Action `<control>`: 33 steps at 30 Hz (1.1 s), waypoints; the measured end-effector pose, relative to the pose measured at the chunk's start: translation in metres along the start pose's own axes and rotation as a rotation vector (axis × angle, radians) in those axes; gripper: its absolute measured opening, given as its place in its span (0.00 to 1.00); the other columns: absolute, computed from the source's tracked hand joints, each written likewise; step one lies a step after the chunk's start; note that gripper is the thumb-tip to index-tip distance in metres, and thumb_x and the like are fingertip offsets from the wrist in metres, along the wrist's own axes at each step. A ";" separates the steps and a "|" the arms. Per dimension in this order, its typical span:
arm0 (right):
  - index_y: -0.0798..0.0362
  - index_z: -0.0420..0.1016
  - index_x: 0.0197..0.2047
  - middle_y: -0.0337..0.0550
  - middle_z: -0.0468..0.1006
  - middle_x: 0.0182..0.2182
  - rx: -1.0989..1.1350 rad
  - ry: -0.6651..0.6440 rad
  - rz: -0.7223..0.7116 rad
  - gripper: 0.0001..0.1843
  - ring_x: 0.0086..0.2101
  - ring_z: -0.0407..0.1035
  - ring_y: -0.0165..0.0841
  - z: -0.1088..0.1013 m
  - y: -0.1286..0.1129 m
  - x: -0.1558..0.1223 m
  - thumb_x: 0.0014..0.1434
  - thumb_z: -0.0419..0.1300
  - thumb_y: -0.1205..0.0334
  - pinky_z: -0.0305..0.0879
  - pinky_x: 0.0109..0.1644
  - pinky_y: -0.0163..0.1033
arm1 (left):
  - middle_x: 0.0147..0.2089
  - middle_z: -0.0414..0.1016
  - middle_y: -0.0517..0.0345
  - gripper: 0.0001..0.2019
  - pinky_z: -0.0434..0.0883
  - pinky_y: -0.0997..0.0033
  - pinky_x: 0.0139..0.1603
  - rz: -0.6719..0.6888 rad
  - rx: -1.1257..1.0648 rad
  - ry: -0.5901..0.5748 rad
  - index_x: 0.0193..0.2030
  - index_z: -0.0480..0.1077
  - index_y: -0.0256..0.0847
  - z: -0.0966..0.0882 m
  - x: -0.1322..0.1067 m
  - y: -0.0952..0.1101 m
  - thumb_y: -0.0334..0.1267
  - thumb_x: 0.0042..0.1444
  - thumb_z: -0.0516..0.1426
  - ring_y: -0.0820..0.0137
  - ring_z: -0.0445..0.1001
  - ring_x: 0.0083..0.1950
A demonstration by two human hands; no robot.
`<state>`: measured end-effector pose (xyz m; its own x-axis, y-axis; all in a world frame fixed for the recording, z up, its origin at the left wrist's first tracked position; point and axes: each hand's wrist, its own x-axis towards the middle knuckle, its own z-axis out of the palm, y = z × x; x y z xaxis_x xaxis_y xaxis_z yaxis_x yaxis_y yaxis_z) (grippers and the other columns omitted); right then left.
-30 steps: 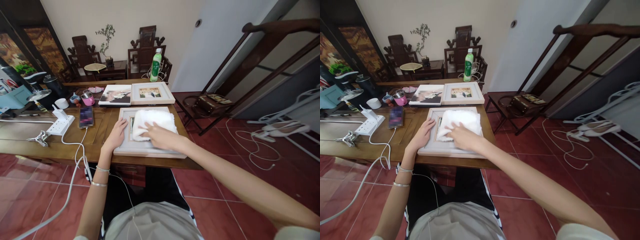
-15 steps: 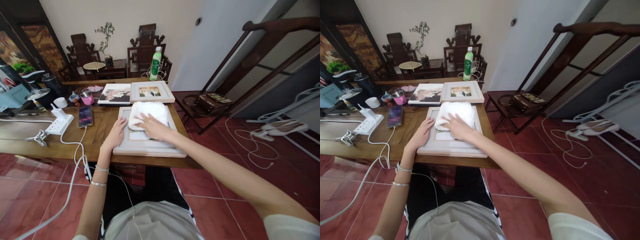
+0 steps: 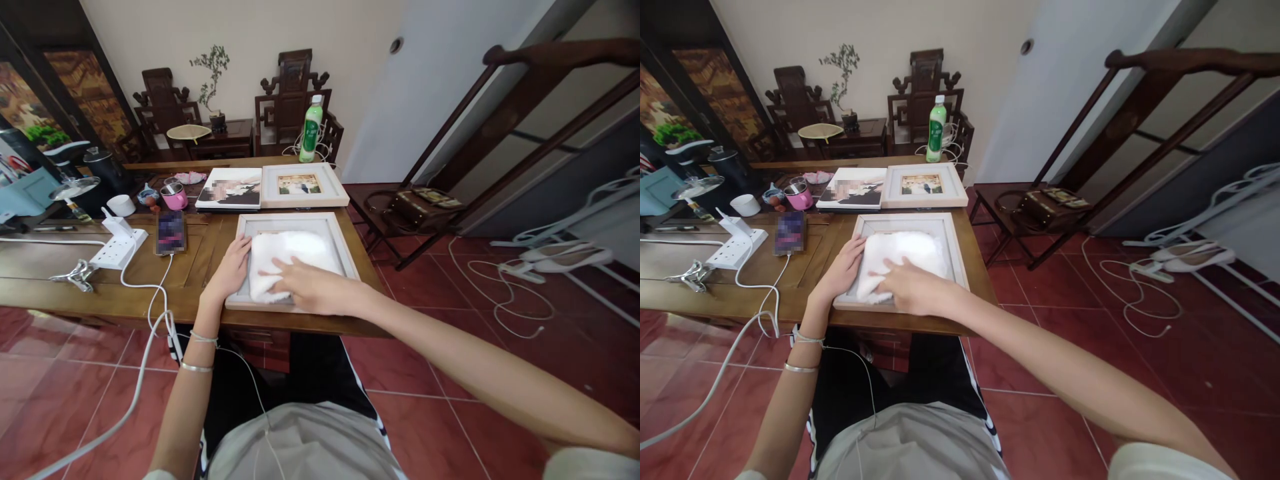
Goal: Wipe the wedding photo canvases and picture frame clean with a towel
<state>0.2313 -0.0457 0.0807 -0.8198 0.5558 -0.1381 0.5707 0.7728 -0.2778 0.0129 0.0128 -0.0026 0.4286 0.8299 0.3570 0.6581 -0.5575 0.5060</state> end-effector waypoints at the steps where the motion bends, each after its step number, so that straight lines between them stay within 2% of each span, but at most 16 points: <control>1: 0.48 0.74 0.55 0.44 0.70 0.60 0.045 -0.026 -0.034 0.35 0.65 0.48 0.48 -0.002 -0.005 -0.007 0.48 0.48 0.84 0.48 0.65 0.63 | 0.66 0.62 0.43 0.22 0.51 0.50 0.71 -0.005 -0.002 -0.001 0.63 0.63 0.34 -0.001 0.000 0.001 0.34 0.65 0.42 0.60 0.51 0.72; 3: 0.47 0.75 0.54 0.42 0.74 0.56 0.100 -0.044 -0.065 0.35 0.65 0.50 0.44 -0.004 -0.008 -0.016 0.49 0.48 0.83 0.50 0.66 0.58 | 0.68 0.60 0.42 0.23 0.50 0.52 0.71 -0.022 -0.018 0.003 0.64 0.61 0.33 -0.003 -0.001 0.005 0.37 0.66 0.41 0.61 0.51 0.72; 5: 0.48 0.73 0.56 0.42 0.72 0.58 0.092 -0.017 -0.031 0.34 0.65 0.49 0.42 -0.002 -0.003 -0.014 0.50 0.48 0.83 0.49 0.67 0.54 | 0.69 0.57 0.43 0.24 0.50 0.55 0.71 -0.036 -0.051 0.019 0.66 0.58 0.34 -0.005 -0.001 0.010 0.41 0.67 0.41 0.63 0.52 0.72; 8: 0.51 0.69 0.60 0.45 0.58 0.66 -0.028 0.090 0.098 0.36 0.67 0.42 0.47 0.004 0.016 0.008 0.50 0.49 0.82 0.45 0.67 0.60 | 0.72 0.52 0.46 0.27 0.48 0.58 0.72 -0.025 -0.095 0.035 0.68 0.54 0.36 -0.008 -0.001 0.016 0.47 0.67 0.41 0.65 0.51 0.72; 10: 0.52 0.65 0.63 0.44 0.47 0.70 -0.134 0.188 0.184 0.37 0.67 0.38 0.51 0.007 0.032 0.034 0.50 0.49 0.82 0.44 0.66 0.65 | 0.73 0.49 0.47 0.28 0.47 0.59 0.72 -0.005 -0.110 0.045 0.70 0.51 0.37 -0.010 -0.001 0.019 0.49 0.68 0.41 0.65 0.48 0.73; 12: 0.51 0.62 0.65 0.42 0.42 0.71 -0.234 0.261 0.235 0.37 0.67 0.37 0.54 0.007 0.046 0.061 0.52 0.49 0.81 0.43 0.65 0.69 | 0.73 0.46 0.48 0.29 0.45 0.58 0.72 0.007 -0.111 0.078 0.71 0.48 0.38 -0.011 -0.001 0.019 0.50 0.68 0.40 0.65 0.46 0.73; 15: 0.52 0.63 0.64 0.43 0.47 0.70 -0.311 0.285 0.265 0.33 0.67 0.37 0.57 0.005 0.054 0.091 0.57 0.48 0.79 0.38 0.64 0.72 | 0.74 0.41 0.49 0.30 0.43 0.57 0.73 0.007 -0.098 0.123 0.72 0.45 0.40 -0.011 -0.002 0.018 0.51 0.67 0.40 0.64 0.42 0.74; 17: 0.54 0.64 0.63 0.46 0.51 0.69 -0.309 0.266 0.270 0.30 0.66 0.39 0.59 0.005 0.047 0.096 0.58 0.48 0.77 0.40 0.63 0.72 | 0.75 0.41 0.50 0.30 0.43 0.57 0.73 -0.001 -0.095 0.128 0.72 0.45 0.41 -0.010 -0.002 0.017 0.52 0.67 0.39 0.64 0.40 0.74; 19: 0.56 0.66 0.62 0.49 0.52 0.69 -0.302 0.238 0.243 0.29 0.65 0.42 0.61 0.006 0.032 0.089 0.58 0.49 0.76 0.44 0.62 0.70 | 0.74 0.45 0.50 0.30 0.44 0.57 0.72 -0.012 -0.103 0.129 0.71 0.47 0.41 -0.010 -0.002 0.017 0.52 0.67 0.38 0.65 0.42 0.74; 22: 0.59 0.69 0.60 0.52 0.54 0.68 -0.292 0.167 0.153 0.27 0.64 0.46 0.62 0.010 0.002 0.062 0.57 0.50 0.74 0.49 0.62 0.67 | 0.72 0.51 0.48 0.30 0.47 0.56 0.72 -0.046 -0.122 0.137 0.70 0.51 0.38 -0.010 -0.003 0.018 0.53 0.67 0.37 0.64 0.49 0.73; 26: 0.57 0.70 0.59 0.50 0.58 0.66 -0.256 0.028 0.049 0.29 0.64 0.49 0.59 0.010 -0.026 0.023 0.55 0.50 0.76 0.53 0.62 0.63 | 0.69 0.58 0.47 0.30 0.52 0.58 0.70 -0.089 -0.144 0.131 0.67 0.57 0.37 -0.011 -0.005 0.023 0.52 0.68 0.35 0.64 0.56 0.70; 29: 0.52 0.71 0.58 0.45 0.61 0.65 -0.215 -0.012 0.028 0.31 0.64 0.49 0.54 0.007 -0.028 0.009 0.54 0.49 0.79 0.51 0.63 0.65 | 0.69 0.59 0.49 0.29 0.52 0.60 0.71 -0.095 -0.148 0.102 0.67 0.58 0.37 -0.012 -0.005 0.024 0.51 0.68 0.36 0.64 0.57 0.70; 33: 0.49 0.71 0.58 0.42 0.62 0.65 -0.176 0.027 0.065 0.32 0.65 0.47 0.51 0.005 -0.014 0.018 0.53 0.50 0.79 0.45 0.64 0.67 | 0.71 0.55 0.46 0.30 0.49 0.56 0.71 -0.061 -0.127 0.088 0.68 0.56 0.35 -0.012 -0.006 0.023 0.52 0.67 0.37 0.63 0.53 0.71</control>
<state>0.2084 -0.0477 0.0775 -0.7807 0.6125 -0.1243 0.6239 0.7753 -0.0982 0.0179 -0.0047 0.0165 0.3309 0.8605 0.3873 0.5955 -0.5088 0.6216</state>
